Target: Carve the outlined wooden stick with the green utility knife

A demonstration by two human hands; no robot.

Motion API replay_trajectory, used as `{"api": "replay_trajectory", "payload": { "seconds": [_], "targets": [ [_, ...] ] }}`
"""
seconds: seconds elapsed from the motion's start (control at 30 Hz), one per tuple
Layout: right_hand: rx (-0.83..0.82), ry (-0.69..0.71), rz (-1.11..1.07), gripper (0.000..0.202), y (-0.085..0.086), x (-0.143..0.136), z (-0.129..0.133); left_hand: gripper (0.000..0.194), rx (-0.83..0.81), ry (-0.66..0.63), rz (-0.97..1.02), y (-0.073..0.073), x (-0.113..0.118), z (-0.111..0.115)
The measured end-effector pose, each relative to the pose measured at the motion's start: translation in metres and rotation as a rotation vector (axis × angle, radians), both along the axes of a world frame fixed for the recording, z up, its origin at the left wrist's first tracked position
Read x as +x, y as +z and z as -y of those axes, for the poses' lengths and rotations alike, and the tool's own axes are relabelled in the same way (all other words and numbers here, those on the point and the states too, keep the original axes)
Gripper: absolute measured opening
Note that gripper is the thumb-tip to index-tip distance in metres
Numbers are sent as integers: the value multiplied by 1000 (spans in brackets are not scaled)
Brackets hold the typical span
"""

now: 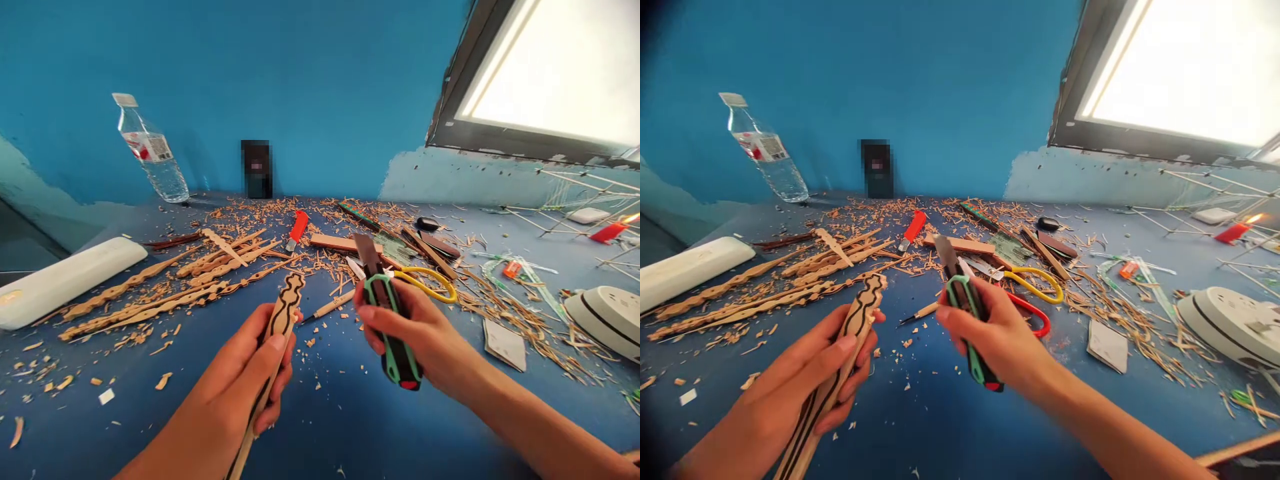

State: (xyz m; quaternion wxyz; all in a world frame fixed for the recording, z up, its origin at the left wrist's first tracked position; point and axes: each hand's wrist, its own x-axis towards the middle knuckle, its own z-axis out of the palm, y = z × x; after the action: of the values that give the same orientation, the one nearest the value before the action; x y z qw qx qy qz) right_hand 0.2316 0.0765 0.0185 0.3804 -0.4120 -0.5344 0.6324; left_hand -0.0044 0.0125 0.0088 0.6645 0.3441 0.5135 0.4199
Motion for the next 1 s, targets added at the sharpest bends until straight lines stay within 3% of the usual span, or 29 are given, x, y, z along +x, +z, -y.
{"api": "replay_trajectory", "payload": {
  "seconds": [0.13, 0.37, 0.6, 0.83, 0.93, 1.0],
  "targets": [
    [-119, 52, -67, 49, -2, -39, 5, 65, -3, 12, -186, 1, 9, 6],
    [-50, 71, -190, 43, -6, -73, -5, 56, 132, -32, -268, -1, 1, -3],
    [-29, 66, -313, 39, -11, -81, -18, 44, 129, -19, -53, 3, -10, -15],
    [93, 170, -208, 33, -6, -74, -25, 46, 60, 32, 103, 12, -13, -21],
    [125, 86, -83, 21, -3, -63, -31, 45, 21, 53, 84, 13, -17, -19],
    [119, 3, -3, 25, -1, -51, -34, 49, -48, 17, 104, 8, -20, -11]
  ]
}}
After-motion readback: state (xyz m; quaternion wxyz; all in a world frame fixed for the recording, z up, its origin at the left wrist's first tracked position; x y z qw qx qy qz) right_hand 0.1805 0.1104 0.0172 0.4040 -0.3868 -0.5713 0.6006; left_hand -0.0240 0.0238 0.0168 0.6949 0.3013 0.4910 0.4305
